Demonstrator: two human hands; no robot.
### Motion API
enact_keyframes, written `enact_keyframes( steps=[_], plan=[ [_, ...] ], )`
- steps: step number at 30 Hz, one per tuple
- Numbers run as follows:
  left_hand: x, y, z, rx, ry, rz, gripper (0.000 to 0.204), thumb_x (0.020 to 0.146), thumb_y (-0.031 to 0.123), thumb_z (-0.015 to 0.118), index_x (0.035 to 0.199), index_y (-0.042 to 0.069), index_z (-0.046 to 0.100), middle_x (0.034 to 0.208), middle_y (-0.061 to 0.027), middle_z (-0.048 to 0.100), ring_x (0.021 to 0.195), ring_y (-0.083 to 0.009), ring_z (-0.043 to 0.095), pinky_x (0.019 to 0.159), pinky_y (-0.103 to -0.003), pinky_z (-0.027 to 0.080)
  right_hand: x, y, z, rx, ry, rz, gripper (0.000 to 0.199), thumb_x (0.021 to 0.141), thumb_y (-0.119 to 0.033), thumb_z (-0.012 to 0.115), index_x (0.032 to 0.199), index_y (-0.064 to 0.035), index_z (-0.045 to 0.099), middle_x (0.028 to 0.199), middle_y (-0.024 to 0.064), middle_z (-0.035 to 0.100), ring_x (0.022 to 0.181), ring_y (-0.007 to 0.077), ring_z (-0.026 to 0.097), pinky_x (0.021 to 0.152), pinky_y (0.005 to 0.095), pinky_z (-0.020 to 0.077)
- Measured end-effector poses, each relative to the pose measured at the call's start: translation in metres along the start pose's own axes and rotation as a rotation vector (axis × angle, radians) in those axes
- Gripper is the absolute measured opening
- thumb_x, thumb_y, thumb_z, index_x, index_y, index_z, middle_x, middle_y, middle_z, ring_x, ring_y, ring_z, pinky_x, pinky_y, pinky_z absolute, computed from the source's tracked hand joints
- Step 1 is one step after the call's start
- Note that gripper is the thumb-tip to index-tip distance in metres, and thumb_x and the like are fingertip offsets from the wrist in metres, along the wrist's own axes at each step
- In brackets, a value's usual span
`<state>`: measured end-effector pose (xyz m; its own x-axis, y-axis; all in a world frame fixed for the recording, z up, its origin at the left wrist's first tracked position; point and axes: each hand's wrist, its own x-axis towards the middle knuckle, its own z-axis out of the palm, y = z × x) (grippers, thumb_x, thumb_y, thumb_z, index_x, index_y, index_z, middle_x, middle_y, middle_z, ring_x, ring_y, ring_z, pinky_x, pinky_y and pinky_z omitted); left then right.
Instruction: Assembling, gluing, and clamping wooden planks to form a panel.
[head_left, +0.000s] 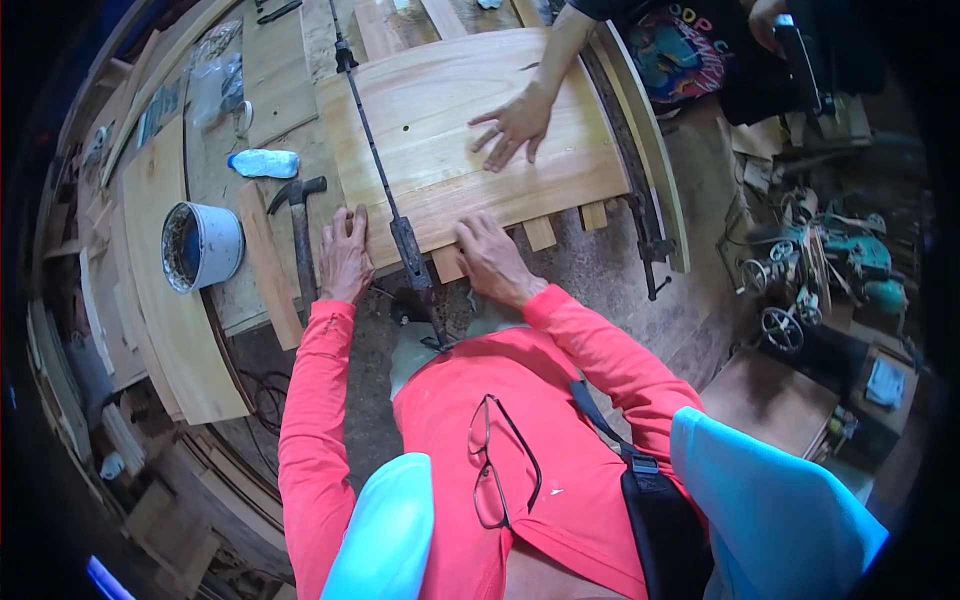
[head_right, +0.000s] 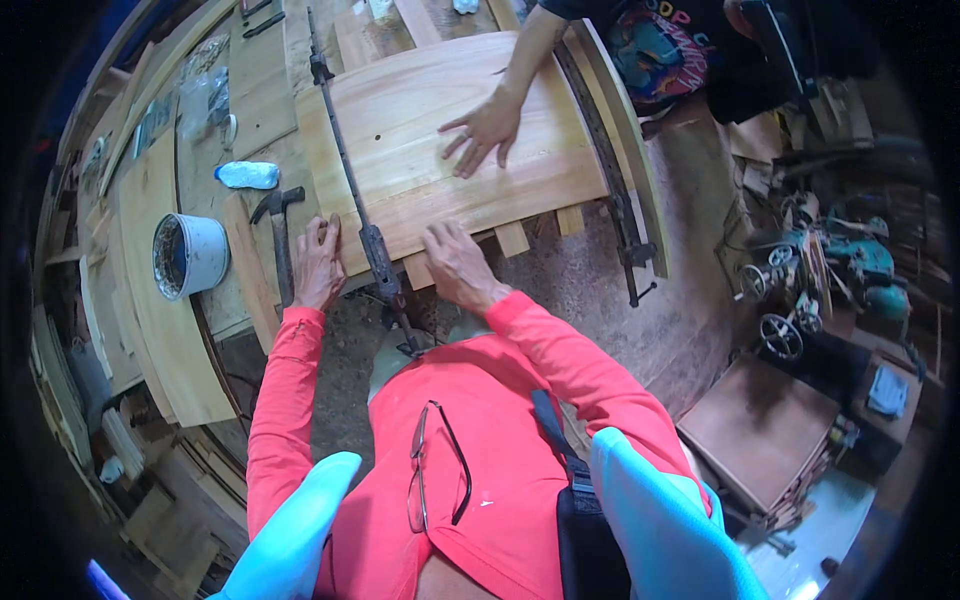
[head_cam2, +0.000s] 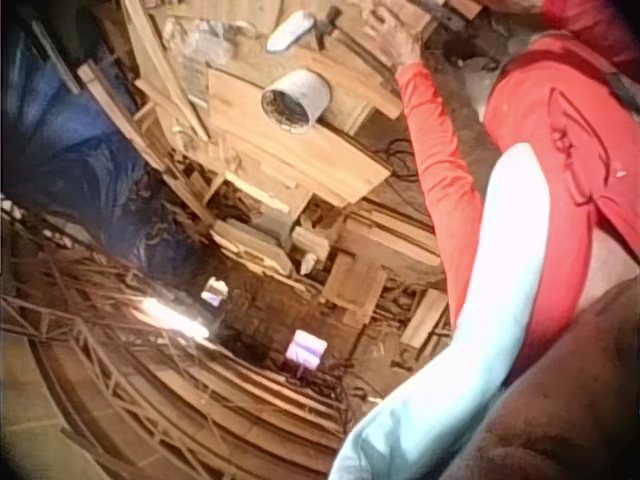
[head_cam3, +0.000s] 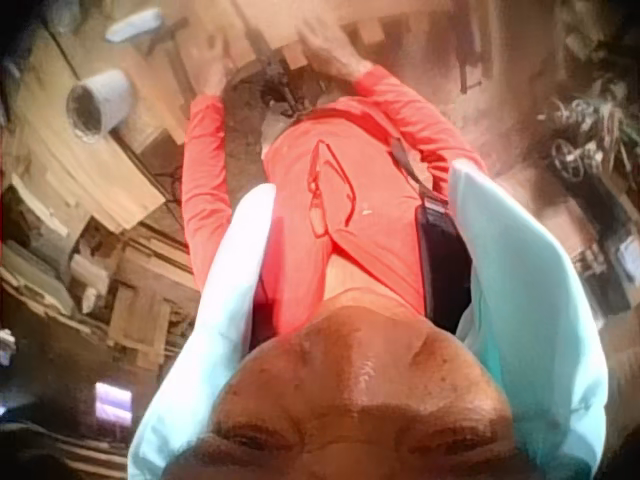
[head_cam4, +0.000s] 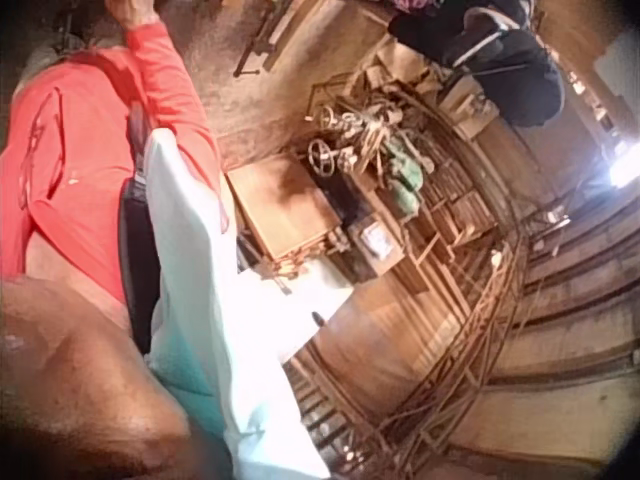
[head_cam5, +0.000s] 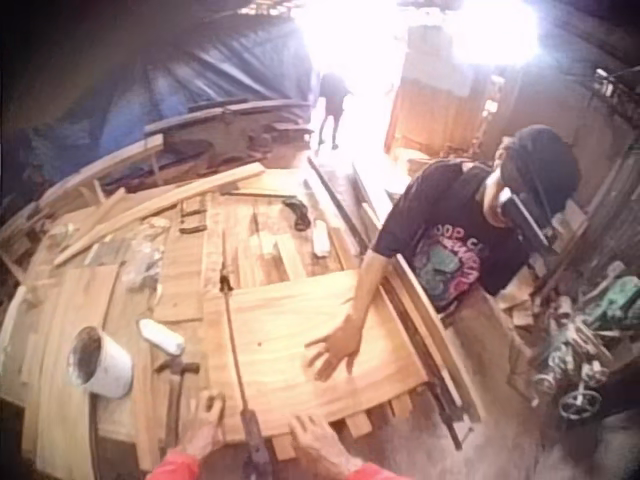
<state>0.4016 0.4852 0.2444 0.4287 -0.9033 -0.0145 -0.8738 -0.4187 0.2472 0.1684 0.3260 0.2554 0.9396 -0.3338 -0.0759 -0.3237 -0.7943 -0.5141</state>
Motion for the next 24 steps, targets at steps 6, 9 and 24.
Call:
enact_keyframes(
  steps=[6,9,24],
  plan=[
    [0.0,-0.018,-0.006,-0.007,-0.055,0.115,0.056,0.084,0.004,0.058,0.14,0.006,0.052,0.139,-0.0157,0.045,0.114,-0.0385,0.052,0.098,-0.046,0.049,-0.046,0.039,-0.013,-0.212,0.458,0.243,0.056,0.076,0.001,0.066,0.128,0.0088,0.047,0.134,0.0314,0.05,0.125,0.0486,0.048,0.109,0.0521,0.0399],
    [-0.004,-0.028,-0.006,-0.016,-0.008,0.2,0.055,0.084,0.004,0.059,0.138,0.005,0.053,0.137,-0.016,0.048,0.116,-0.038,0.052,0.098,-0.045,0.049,-0.031,0.07,-0.025,-0.302,0.456,0.294,0.065,0.074,0.003,0.065,0.134,0.0097,0.043,0.142,0.0333,0.044,0.131,0.0501,0.044,0.113,0.0517,0.0365],
    [-0.145,0.018,-0.025,-0.569,0.003,-0.235,0.034,0.09,-0.003,0.051,0.123,-0.005,0.058,0.126,-0.0219,0.057,0.121,-0.039,0.056,0.106,-0.043,0.044,0.005,0.098,-0.046,-0.207,0.158,0.198,0.069,0.071,-0.006,0.071,0.135,0.0011,0.044,0.137,0.0258,0.05,0.13,0.04,0.048,0.108,0.0538,0.0378]
  ],
)
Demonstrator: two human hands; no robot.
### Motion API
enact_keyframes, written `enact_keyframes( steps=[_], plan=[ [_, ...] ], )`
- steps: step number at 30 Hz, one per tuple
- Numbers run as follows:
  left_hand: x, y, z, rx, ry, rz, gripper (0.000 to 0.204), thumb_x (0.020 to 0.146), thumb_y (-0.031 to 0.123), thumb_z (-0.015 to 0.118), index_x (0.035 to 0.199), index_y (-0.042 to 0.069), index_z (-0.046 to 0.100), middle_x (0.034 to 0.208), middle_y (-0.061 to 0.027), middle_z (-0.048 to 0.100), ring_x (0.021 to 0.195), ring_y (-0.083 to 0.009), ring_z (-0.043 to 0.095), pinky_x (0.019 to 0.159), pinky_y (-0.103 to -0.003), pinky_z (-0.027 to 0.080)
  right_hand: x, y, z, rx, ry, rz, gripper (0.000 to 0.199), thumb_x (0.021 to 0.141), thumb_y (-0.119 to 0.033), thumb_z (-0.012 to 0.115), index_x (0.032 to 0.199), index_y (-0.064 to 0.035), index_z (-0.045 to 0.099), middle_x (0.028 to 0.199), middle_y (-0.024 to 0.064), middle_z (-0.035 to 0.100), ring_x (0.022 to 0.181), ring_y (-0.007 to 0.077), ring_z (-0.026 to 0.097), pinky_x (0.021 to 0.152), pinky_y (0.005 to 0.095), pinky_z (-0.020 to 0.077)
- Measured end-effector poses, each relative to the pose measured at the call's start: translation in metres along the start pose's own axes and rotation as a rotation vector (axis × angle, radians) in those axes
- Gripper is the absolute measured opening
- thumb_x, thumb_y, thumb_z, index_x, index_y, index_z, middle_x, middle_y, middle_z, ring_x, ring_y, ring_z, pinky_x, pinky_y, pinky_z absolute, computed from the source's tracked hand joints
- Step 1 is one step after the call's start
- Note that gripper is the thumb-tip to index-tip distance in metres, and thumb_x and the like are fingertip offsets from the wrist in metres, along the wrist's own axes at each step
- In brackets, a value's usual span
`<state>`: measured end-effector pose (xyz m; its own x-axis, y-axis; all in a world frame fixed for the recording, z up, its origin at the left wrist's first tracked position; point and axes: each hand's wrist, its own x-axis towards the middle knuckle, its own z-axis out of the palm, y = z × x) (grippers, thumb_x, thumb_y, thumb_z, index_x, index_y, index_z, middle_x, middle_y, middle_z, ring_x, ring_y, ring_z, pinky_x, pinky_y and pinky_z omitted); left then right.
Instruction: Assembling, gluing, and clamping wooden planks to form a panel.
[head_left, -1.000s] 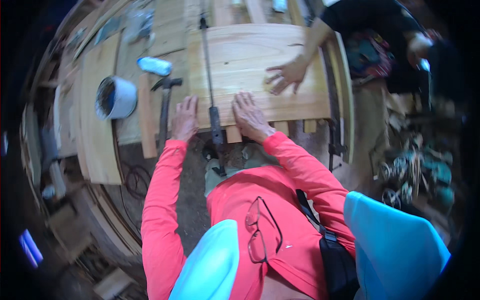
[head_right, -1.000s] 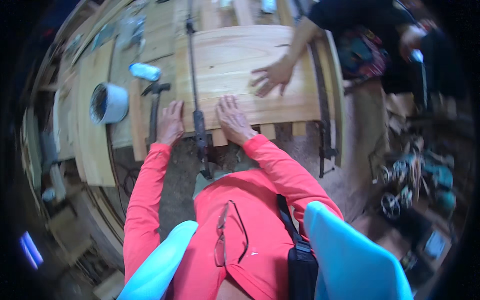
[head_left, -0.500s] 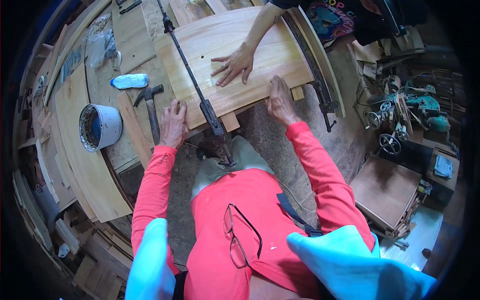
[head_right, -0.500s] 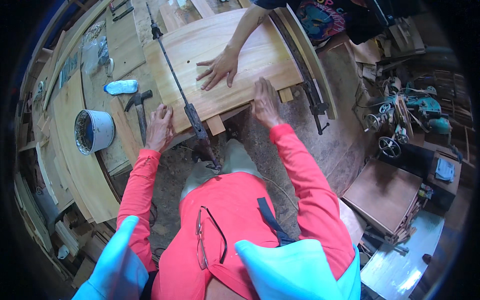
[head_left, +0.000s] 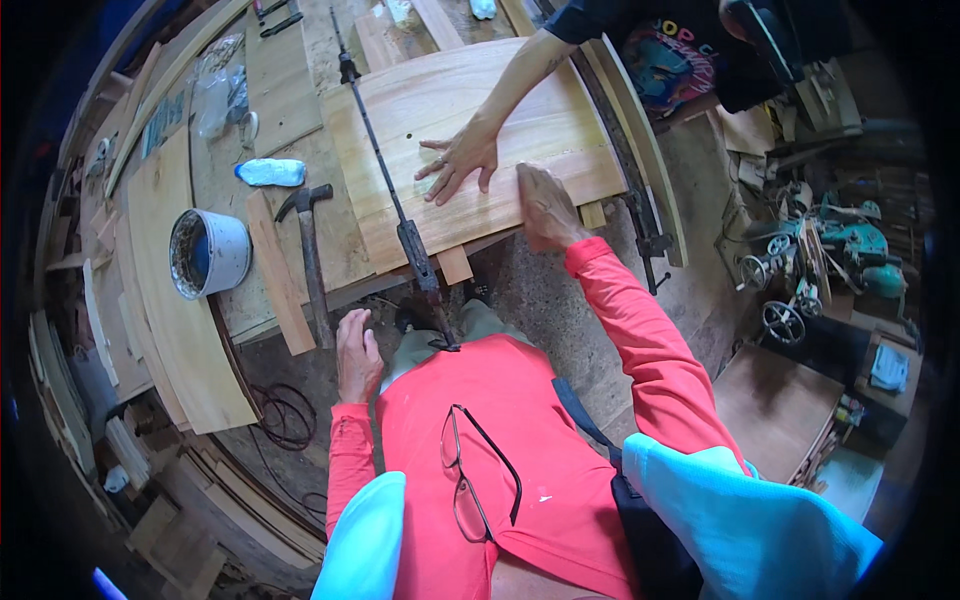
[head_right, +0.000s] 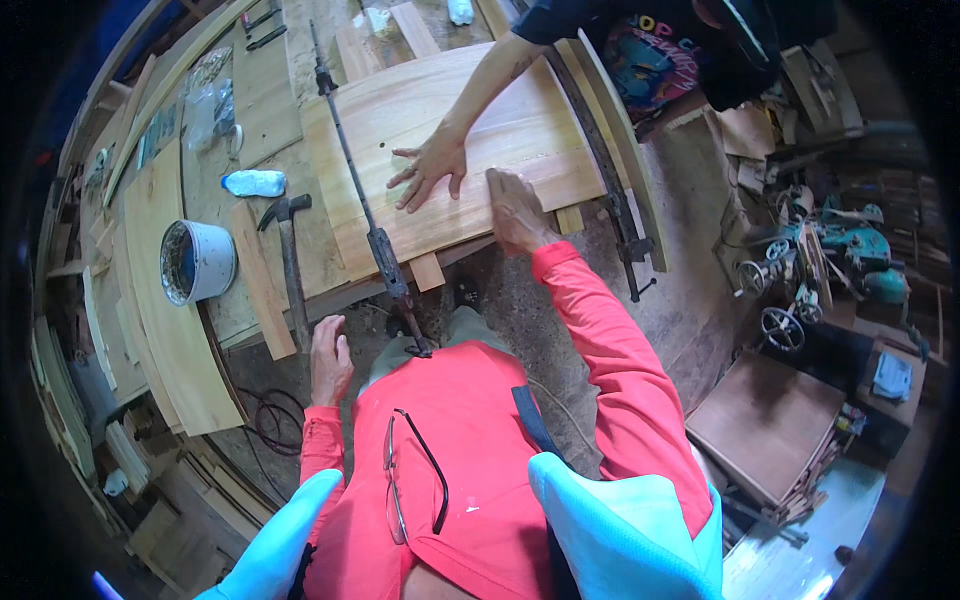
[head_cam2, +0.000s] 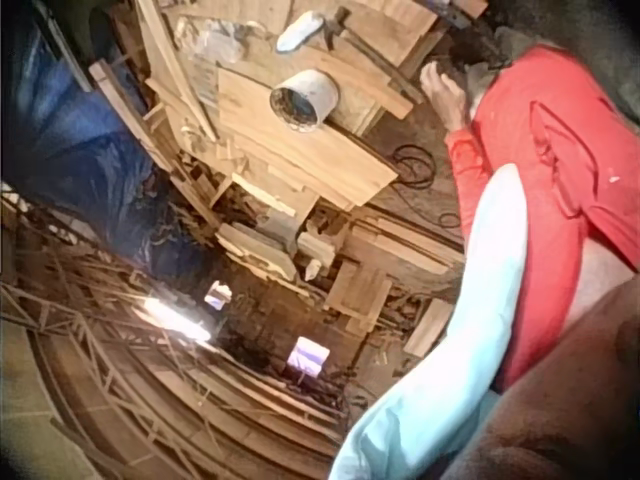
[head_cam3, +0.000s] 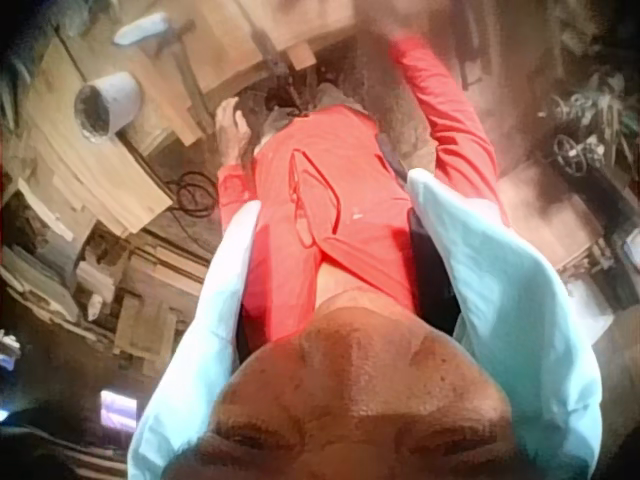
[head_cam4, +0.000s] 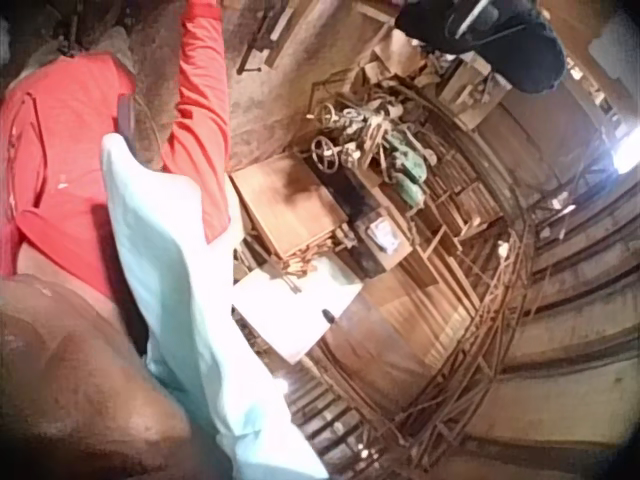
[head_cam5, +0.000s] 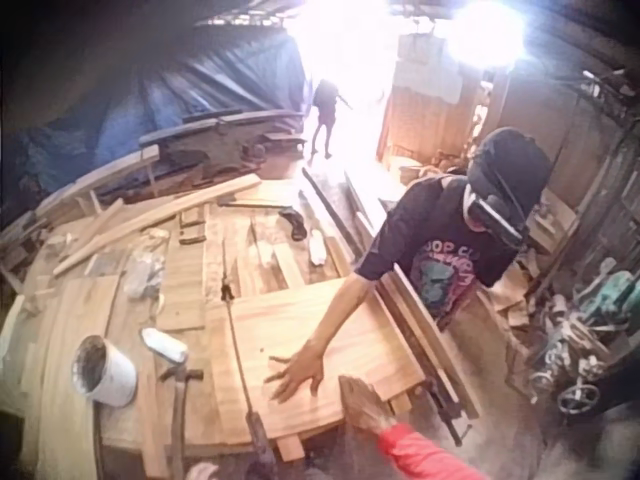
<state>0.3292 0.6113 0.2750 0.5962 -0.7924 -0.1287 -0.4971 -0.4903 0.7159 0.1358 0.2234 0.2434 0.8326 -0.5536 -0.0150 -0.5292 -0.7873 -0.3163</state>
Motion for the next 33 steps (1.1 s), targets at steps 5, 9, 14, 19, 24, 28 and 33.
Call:
enact_keyframes(
  steps=[5,9,14,19,24,28,33],
  plan=[
    [-0.004,0.019,0.005,0.029,0.024,0.027,0.034,0.09,-0.002,0.052,0.124,-0.004,0.058,0.126,-0.0213,0.058,0.12,-0.0386,0.056,0.105,-0.043,0.044,0.005,0.028,-0.003,-0.161,0.137,-0.008,0.074,0.067,-0.01,0.075,0.135,-0.002,0.048,0.131,0.0254,0.05,0.127,0.0427,0.048,0.104,0.0533,0.0403],
    [-0.014,0.028,0.011,0.055,0.044,0.004,0.034,0.091,-0.001,0.052,0.125,-0.003,0.058,0.127,-0.0205,0.058,0.121,-0.0385,0.055,0.106,-0.043,0.044,0.001,0.028,0.006,-0.25,0.18,-0.047,0.062,0.073,-0.008,0.068,0.133,-0.0034,0.052,0.128,0.0236,0.05,0.127,0.0428,0.046,0.103,0.0519,0.0404],
    [-0.025,0.045,0.015,0.054,0.061,-0.07,0.033,0.092,-0.001,0.052,0.124,-0.003,0.058,0.127,-0.02,0.058,0.121,-0.0379,0.055,0.106,-0.043,0.043,0.0,0.026,0.001,-0.148,0.078,-0.001,0.069,0.071,-0.007,0.071,0.136,-0.0031,0.049,0.13,0.0244,0.05,0.132,0.0429,0.043,0.106,0.0529,0.0386],
    [-0.033,0.041,0.023,0.045,0.096,-0.095,0.032,0.093,0.0,0.051,0.124,-0.003,0.059,0.128,-0.0201,0.058,0.123,-0.0371,0.055,0.107,-0.042,0.043,0.002,0.031,0.006,-0.22,0.22,-0.059,0.068,0.07,-0.007,0.072,0.134,-0.0024,0.05,0.129,0.0235,0.049,0.128,0.0417,0.046,0.103,0.0537,0.0399],
    [-0.01,0.031,0.017,-0.011,0.12,0.018,0.031,0.095,0.001,0.052,0.125,-0.002,0.06,0.127,-0.0203,0.06,0.121,-0.0362,0.058,0.105,-0.041,0.045,-0.031,-0.011,-0.006,-0.004,0.157,0.004,0.042,0.077,-0.004,0.068,0.117,-0.0023,0.055,0.117,0.0214,0.053,0.113,0.0416,0.053,0.093,0.0496,0.0458],
    [0.019,0.031,0.001,-0.097,0.129,-0.041,0.031,0.096,0.003,0.052,0.125,-0.002,0.059,0.125,-0.0205,0.06,0.116,-0.0352,0.06,0.101,-0.04,0.048,-0.079,-0.058,-0.001,0.531,0.382,0.118,0.013,0.086,0.006,0.053,0.098,0.0039,0.057,0.092,0.0229,0.056,0.087,0.0412,0.06,0.078,0.0449,0.0479],
    [0.05,0.0,-0.005,-0.162,0.078,-0.057,0.031,0.098,0.006,0.052,0.127,-0.003,0.059,0.119,-0.0187,0.064,0.109,-0.0315,0.064,0.096,-0.038,0.05,-0.134,-0.096,0.041,1.311,0.237,0.769,0.014,0.099,-0.005,0.054,0.109,0.001,0.061,0.102,0.0172,0.067,0.092,0.03,0.069,0.083,0.0424,0.0577]
  ],
)
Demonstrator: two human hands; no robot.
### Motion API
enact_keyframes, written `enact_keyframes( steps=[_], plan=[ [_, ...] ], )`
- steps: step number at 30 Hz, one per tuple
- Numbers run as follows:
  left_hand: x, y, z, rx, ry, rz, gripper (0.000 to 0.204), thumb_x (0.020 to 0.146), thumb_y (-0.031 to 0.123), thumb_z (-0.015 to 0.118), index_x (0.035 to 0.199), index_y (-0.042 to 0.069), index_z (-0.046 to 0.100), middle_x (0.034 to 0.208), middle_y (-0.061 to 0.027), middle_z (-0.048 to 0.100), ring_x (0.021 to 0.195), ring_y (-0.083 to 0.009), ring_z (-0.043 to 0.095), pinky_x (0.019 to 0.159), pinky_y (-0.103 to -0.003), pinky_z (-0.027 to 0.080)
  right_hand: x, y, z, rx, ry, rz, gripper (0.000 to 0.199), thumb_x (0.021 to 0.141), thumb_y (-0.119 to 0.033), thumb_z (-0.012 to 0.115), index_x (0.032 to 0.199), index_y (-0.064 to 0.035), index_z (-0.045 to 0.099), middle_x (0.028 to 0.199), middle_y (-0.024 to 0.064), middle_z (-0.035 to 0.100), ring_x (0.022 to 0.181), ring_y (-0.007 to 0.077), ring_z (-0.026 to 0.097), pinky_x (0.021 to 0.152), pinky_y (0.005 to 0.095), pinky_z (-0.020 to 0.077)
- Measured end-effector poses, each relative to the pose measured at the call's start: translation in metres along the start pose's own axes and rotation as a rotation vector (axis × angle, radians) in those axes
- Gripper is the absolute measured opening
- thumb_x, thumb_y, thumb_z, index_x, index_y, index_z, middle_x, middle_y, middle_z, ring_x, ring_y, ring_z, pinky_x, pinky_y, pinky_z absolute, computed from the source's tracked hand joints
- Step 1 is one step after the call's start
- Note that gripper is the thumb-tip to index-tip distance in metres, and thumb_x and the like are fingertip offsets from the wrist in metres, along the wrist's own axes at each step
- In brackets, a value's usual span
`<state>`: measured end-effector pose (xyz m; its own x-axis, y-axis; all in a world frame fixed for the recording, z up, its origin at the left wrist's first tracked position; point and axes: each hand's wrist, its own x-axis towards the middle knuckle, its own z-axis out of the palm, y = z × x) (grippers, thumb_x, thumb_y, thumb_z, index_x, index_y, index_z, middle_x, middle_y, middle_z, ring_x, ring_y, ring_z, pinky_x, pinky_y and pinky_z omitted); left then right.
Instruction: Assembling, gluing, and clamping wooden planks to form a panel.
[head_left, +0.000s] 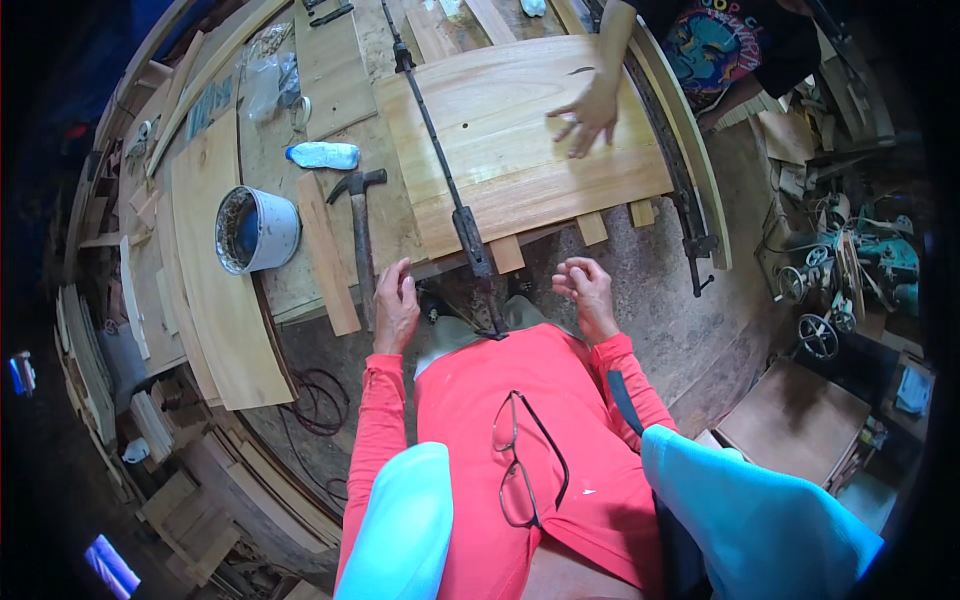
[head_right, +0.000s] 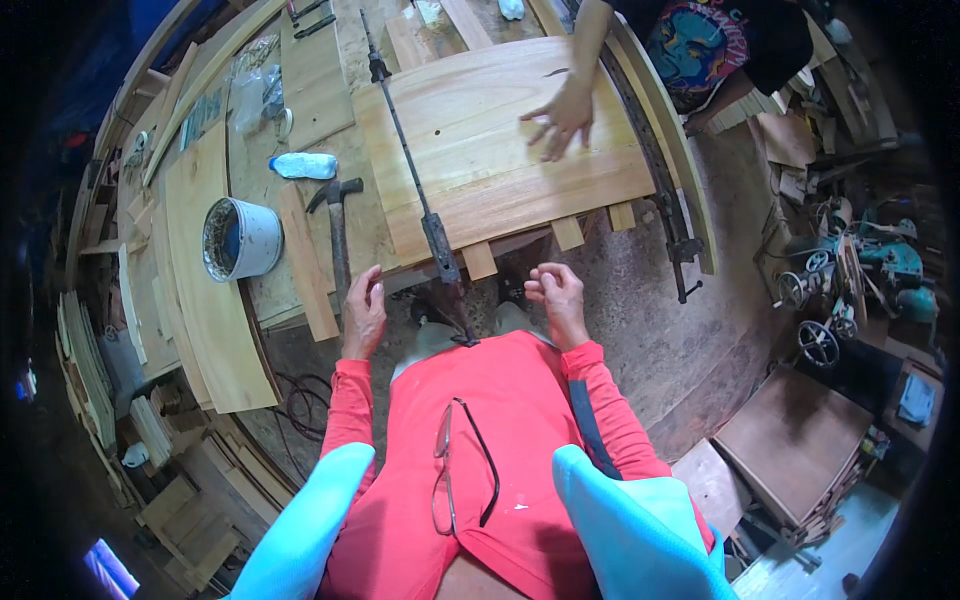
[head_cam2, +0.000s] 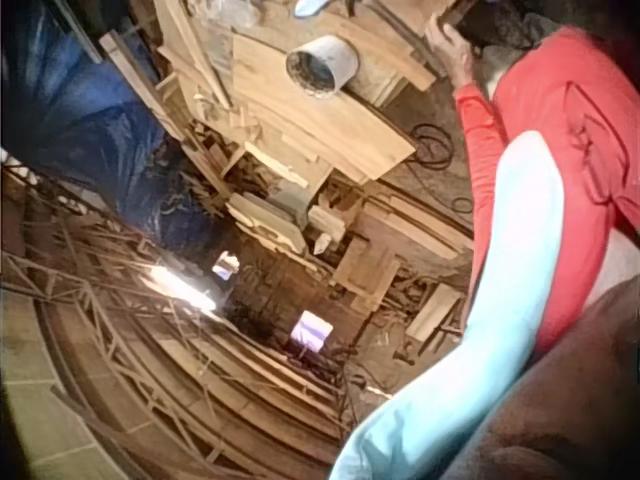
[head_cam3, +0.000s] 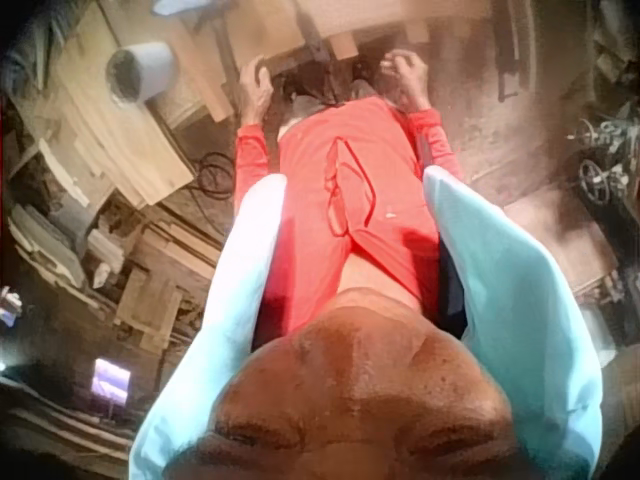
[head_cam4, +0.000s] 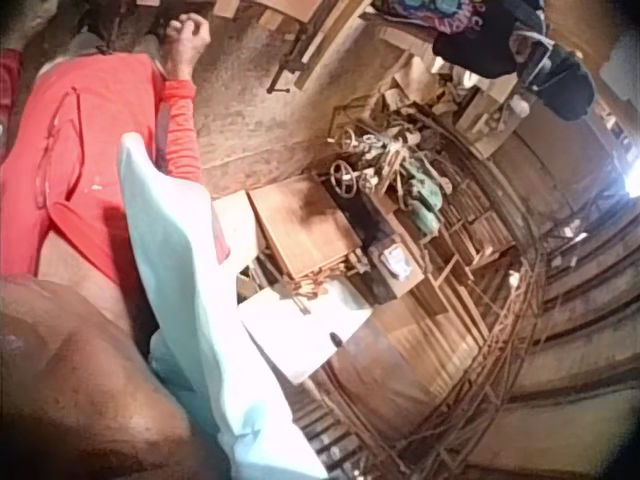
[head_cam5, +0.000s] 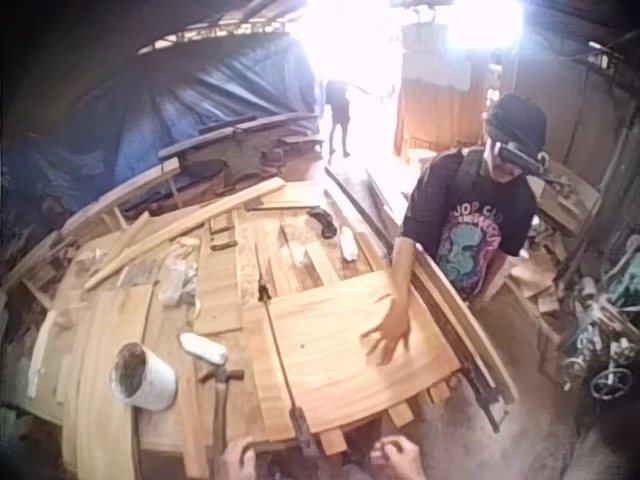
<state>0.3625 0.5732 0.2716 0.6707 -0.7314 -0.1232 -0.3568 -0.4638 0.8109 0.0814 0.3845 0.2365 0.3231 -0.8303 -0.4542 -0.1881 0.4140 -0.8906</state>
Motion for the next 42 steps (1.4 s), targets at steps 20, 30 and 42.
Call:
enact_keyframes(
  steps=[20,30,42],
  plan=[
    [0.09,0.013,0.01,0.884,-0.098,0.347,0.067,0.084,0.008,0.058,0.149,0.009,0.043,0.158,-0.0173,0.034,0.139,-0.0473,0.036,0.112,-0.055,0.036,-0.014,0.019,-0.009,0.258,0.086,0.107,0.02,0.102,-0.012,0.056,0.117,0.001,0.059,0.108,0.0142,0.068,0.09,0.02,0.071,0.08,0.033,0.061],
    [0.098,-0.002,0.012,0.812,-0.106,0.269,0.076,0.08,0.016,0.065,0.152,0.021,0.042,0.148,-0.0215,0.038,0.13,-0.0435,0.044,0.103,-0.055,0.043,-0.017,0.018,-0.019,0.202,0.035,0.188,0.019,0.102,-0.011,0.053,0.114,0.0014,0.061,0.106,0.0126,0.069,0.086,0.0176,0.071,0.076,0.03,0.0601],
    [0.09,-0.008,0.012,0.908,-0.414,0.033,0.102,0.081,0.009,0.068,0.164,0.027,0.011,0.095,-0.0258,0.069,0.08,-0.0435,0.071,0.068,-0.055,0.055,-0.012,0.028,-0.017,0.061,-0.02,0.163,0.016,0.103,-0.009,0.053,0.112,0.0004,0.063,0.101,0.0111,0.069,0.081,0.0164,0.07,0.072,0.0298,0.0599]
  ],
)
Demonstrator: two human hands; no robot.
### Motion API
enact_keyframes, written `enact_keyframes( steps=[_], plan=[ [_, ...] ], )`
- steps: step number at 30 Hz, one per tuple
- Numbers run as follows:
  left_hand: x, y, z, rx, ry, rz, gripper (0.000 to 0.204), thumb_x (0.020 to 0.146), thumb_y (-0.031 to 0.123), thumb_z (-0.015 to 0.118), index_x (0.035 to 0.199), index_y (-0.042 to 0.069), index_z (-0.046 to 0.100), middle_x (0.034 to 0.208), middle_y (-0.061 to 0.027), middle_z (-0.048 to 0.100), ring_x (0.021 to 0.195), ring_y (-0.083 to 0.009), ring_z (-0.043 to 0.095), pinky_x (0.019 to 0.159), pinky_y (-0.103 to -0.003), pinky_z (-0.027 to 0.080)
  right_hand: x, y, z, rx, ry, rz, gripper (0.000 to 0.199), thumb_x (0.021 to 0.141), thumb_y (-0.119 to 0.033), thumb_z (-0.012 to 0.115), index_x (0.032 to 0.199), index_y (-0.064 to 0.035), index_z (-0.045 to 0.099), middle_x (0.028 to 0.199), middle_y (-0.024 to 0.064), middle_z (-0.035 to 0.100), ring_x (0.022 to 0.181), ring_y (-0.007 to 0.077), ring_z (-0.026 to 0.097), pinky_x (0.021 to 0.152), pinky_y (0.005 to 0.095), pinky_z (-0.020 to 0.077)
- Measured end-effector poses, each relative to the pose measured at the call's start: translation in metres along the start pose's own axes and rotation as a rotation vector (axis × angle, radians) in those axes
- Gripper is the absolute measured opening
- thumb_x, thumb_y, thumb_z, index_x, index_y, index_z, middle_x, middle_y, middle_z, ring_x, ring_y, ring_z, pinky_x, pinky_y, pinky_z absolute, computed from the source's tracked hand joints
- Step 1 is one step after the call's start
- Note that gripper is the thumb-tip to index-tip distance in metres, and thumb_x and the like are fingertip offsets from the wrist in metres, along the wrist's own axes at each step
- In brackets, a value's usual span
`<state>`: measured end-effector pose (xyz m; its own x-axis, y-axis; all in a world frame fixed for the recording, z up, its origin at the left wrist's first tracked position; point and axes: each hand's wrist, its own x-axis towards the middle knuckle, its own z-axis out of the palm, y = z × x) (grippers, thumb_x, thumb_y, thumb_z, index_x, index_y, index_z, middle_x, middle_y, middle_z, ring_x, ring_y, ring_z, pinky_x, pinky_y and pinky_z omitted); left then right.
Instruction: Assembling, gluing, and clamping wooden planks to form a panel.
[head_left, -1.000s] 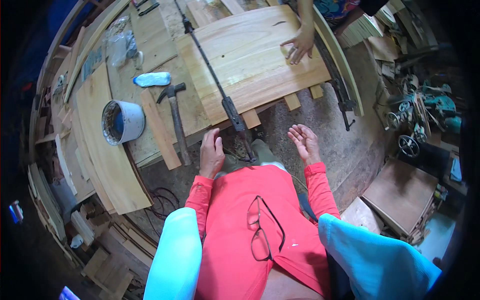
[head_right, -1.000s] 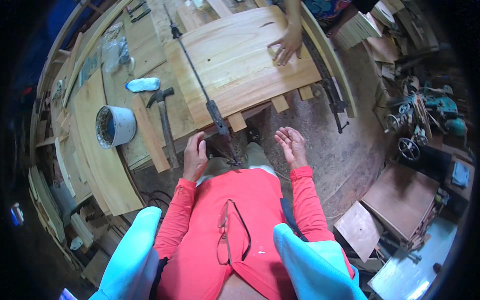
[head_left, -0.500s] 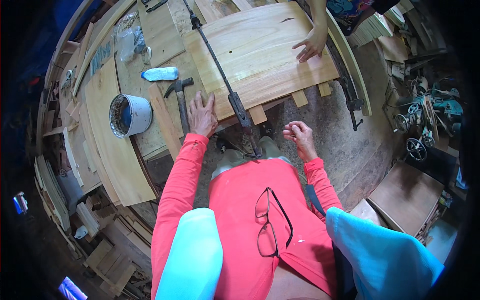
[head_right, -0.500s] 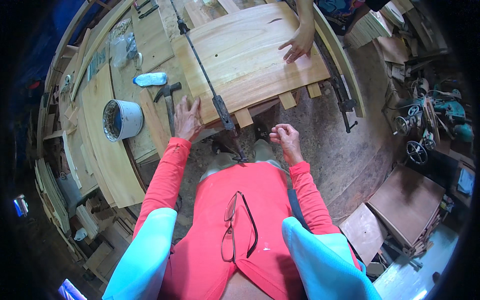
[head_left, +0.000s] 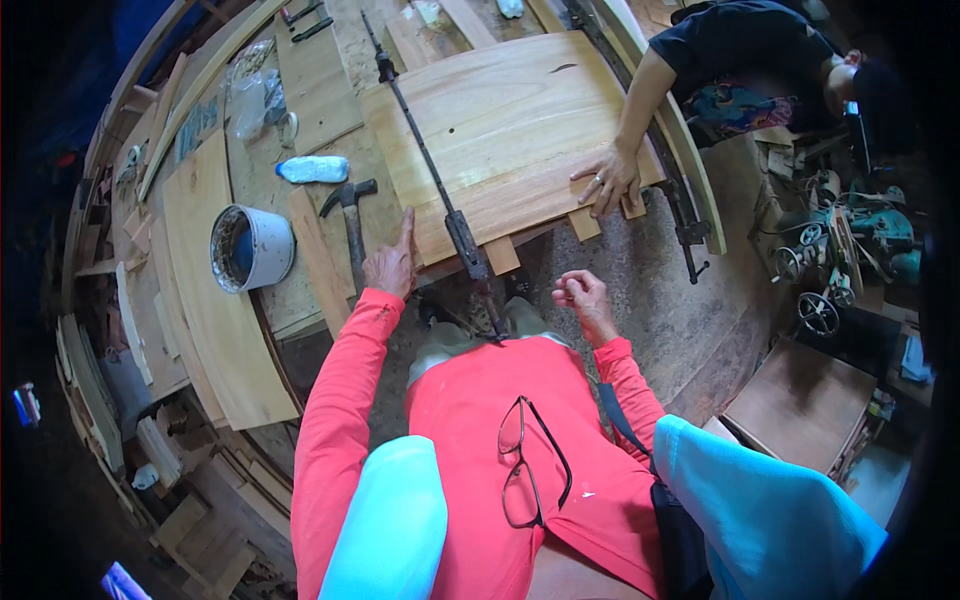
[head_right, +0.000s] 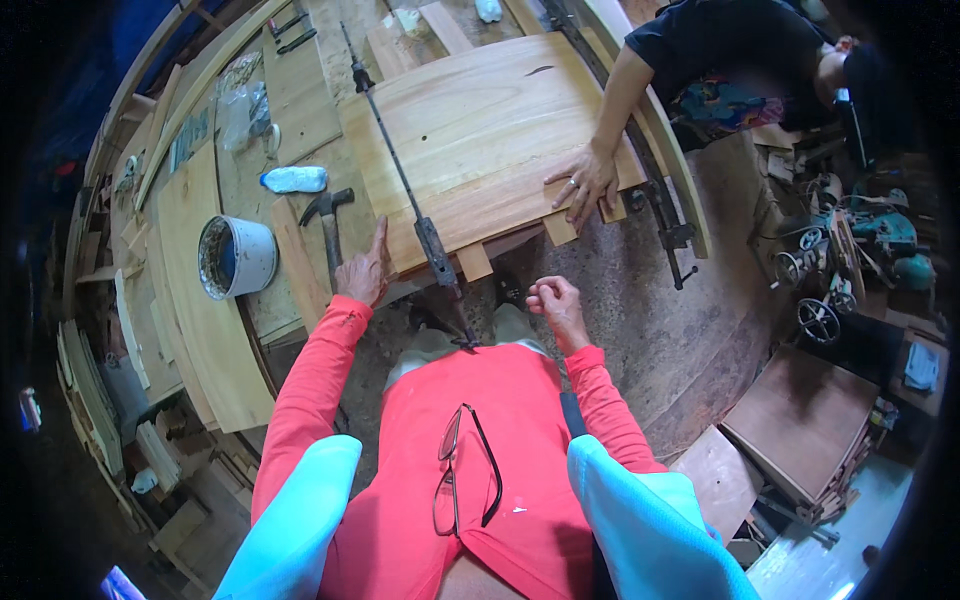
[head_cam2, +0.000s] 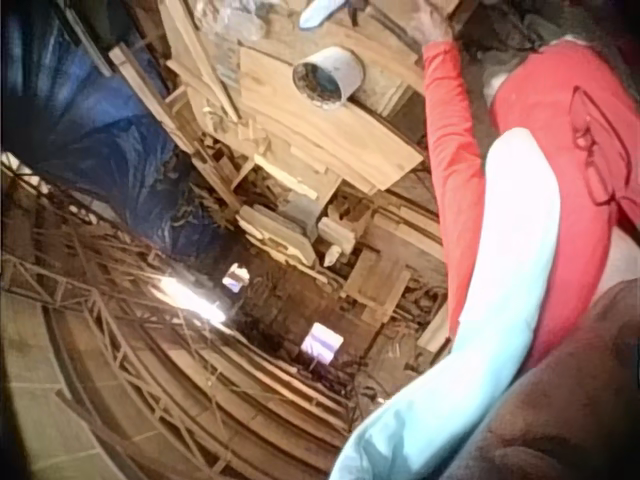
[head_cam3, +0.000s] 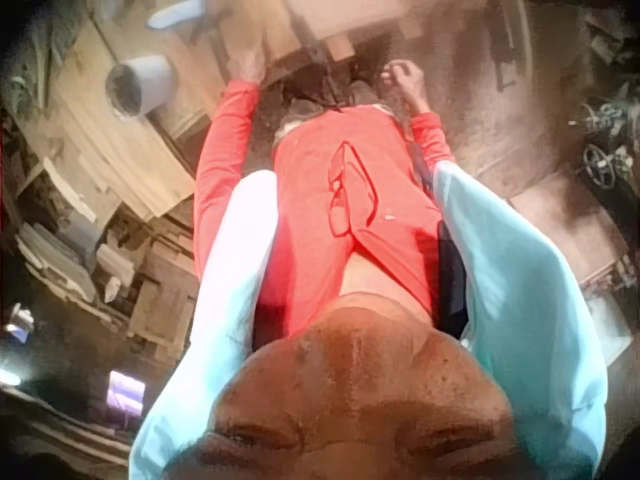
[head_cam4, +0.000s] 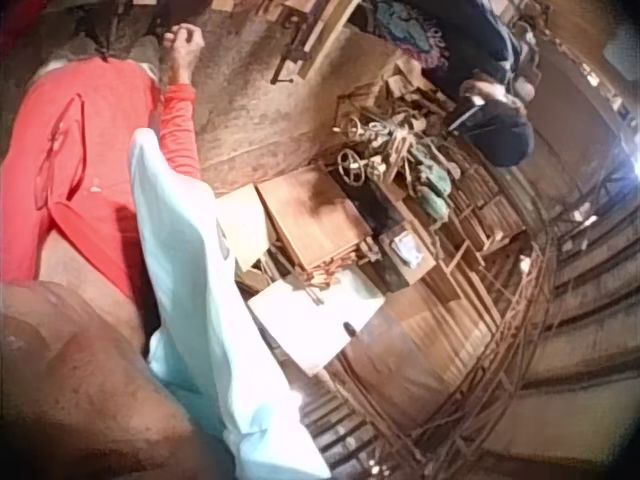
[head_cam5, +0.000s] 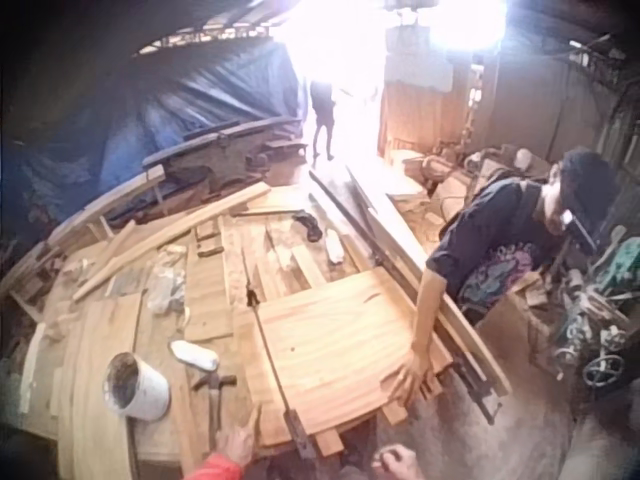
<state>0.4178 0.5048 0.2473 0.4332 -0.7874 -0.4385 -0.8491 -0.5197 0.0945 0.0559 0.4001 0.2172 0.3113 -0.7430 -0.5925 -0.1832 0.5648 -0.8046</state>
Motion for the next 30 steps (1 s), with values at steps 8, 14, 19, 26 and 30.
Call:
enact_keyframes(
  steps=[8,14,19,26,30],
  plan=[
    [0.003,-0.017,0.008,0.023,0.103,0.078,0.092,0.089,0.014,0.062,0.164,0.029,0.01,0.096,-0.0266,0.069,0.082,-0.0422,0.072,0.069,-0.057,0.056,-0.03,0.018,0.018,-0.003,0.047,-0.01,0.016,0.104,-0.01,0.052,0.109,0.0008,0.062,0.1,0.0101,0.068,0.08,0.0149,0.069,0.071,0.029,0.059],
    [0.013,-0.009,0.007,-0.222,0.255,0.227,0.057,0.096,0.02,0.056,0.151,0.016,0.044,0.1,-0.0267,0.068,0.087,-0.0415,0.071,0.074,-0.055,0.056,-0.073,0.041,0.047,0.076,0.067,-0.042,0.018,0.103,-0.013,0.055,0.113,0.0012,0.061,0.105,0.0128,0.069,0.086,0.0197,0.071,0.077,0.0326,0.0603],
    [0.089,-0.037,0.041,-1.273,0.259,-0.064,0.038,0.097,0.021,0.063,0.125,-0.004,0.061,0.103,-0.0185,0.07,0.085,-0.0271,0.07,0.073,-0.039,0.058,-0.107,0.067,0.087,0.163,0.112,0.028,0.018,0.102,-0.013,0.055,0.111,0.0012,0.062,0.103,0.013,0.069,0.086,0.0178,0.07,0.075,0.0305,0.0595],
    [0.104,-0.03,0.017,-1.407,0.042,-0.042,0.027,0.091,0.017,0.069,0.108,-0.004,0.069,0.093,-0.0082,0.07,0.078,-0.0166,0.066,0.067,-0.029,0.055,-0.131,0.08,0.08,0.334,0.13,0.014,0.018,0.101,-0.014,0.059,0.11,0.001,0.063,0.101,0.0123,0.069,0.084,0.0181,0.07,0.073,0.0299,0.0594],
    [0.119,-0.077,0.058,-1.115,0.26,-0.004,0.031,0.075,0.026,0.076,0.088,-0.003,0.073,0.075,-0.0151,0.072,0.066,-0.0231,0.07,0.063,-0.039,0.056,-0.108,0.085,0.085,0.279,0.156,0.092,0.016,0.102,-0.011,0.055,0.11,0.0024,0.061,0.098,0.0149,0.069,0.079,0.0208,0.071,0.067,0.0312,0.061]
  ],
)
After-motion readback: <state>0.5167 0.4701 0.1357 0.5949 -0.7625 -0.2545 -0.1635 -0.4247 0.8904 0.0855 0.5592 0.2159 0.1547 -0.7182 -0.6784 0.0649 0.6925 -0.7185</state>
